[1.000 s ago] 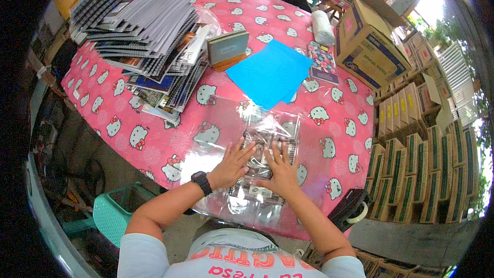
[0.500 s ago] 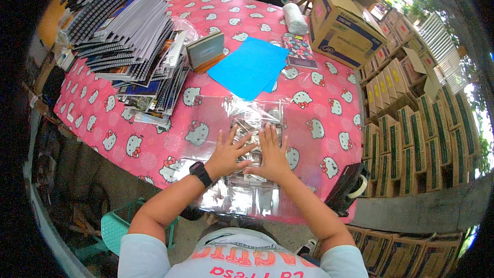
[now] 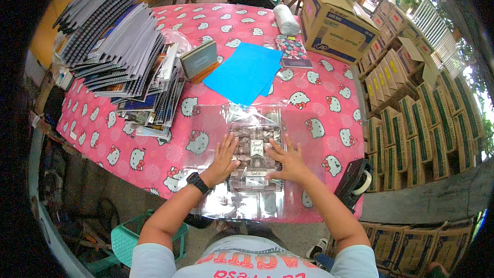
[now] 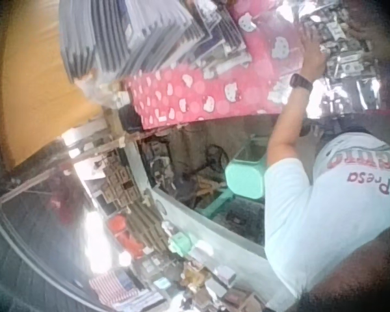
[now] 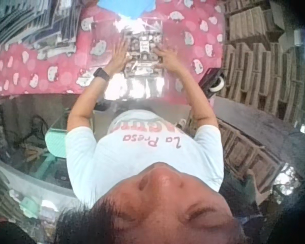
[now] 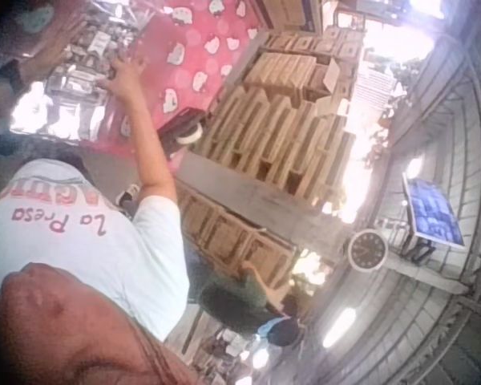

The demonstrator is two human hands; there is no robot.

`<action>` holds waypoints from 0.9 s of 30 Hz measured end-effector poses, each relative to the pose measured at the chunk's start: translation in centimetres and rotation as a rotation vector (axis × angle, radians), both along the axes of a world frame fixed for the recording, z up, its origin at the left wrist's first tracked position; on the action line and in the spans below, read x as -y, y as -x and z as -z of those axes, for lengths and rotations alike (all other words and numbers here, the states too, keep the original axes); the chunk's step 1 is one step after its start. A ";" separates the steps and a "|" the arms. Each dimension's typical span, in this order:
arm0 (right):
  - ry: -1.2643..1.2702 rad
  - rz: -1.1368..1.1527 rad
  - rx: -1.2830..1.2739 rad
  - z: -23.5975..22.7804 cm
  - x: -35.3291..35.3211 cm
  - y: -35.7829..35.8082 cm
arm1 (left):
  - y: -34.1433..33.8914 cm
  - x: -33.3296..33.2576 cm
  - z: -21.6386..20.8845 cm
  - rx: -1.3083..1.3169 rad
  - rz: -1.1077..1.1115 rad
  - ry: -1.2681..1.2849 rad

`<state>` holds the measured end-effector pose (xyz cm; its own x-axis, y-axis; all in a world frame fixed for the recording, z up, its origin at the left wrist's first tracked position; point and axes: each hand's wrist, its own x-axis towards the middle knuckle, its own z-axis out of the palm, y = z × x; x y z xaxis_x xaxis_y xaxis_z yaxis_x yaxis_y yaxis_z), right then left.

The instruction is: The person places several spiral notebooks into a plastic bag, seals the bag with tape from a dispenser, and moves the package to a separate stack on the table.

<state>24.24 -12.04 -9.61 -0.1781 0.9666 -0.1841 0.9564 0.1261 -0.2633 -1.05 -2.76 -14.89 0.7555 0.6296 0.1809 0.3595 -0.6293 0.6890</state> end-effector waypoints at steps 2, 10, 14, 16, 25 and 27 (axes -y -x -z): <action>-0.023 0.034 -0.013 0.4 -0.1 0.9 | -0.2 0.3 -0.1 0.015 -0.009 0.018; -0.049 0.122 0.007 -0.1 -1.3 5.2 | -0.8 0.1 -0.2 0.112 0.038 -0.027; -0.039 0.180 0.045 -0.7 -2.0 7.0 | -1.1 0.3 -1.0 -0.091 -0.012 -0.115; -0.061 0.197 0.021 -0.1 -2.0 6.6 | -1.9 0.2 -2.1 -0.183 0.000 -0.192; -0.207 0.376 -0.064 -2.3 7.0 8.2 | -4.6 -0.3 -3.8 -0.297 0.012 -0.220; -0.428 0.603 -0.251 -1.3 12.8 2.7 | -4.2 -0.4 -3.5 -0.310 0.001 -0.215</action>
<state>21.55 -24.88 -8.33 0.4139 0.8875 0.2027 0.8101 -0.2576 -0.5266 3.13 -2.36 -11.38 0.7958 0.6013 0.0717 0.5296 -0.7484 0.3993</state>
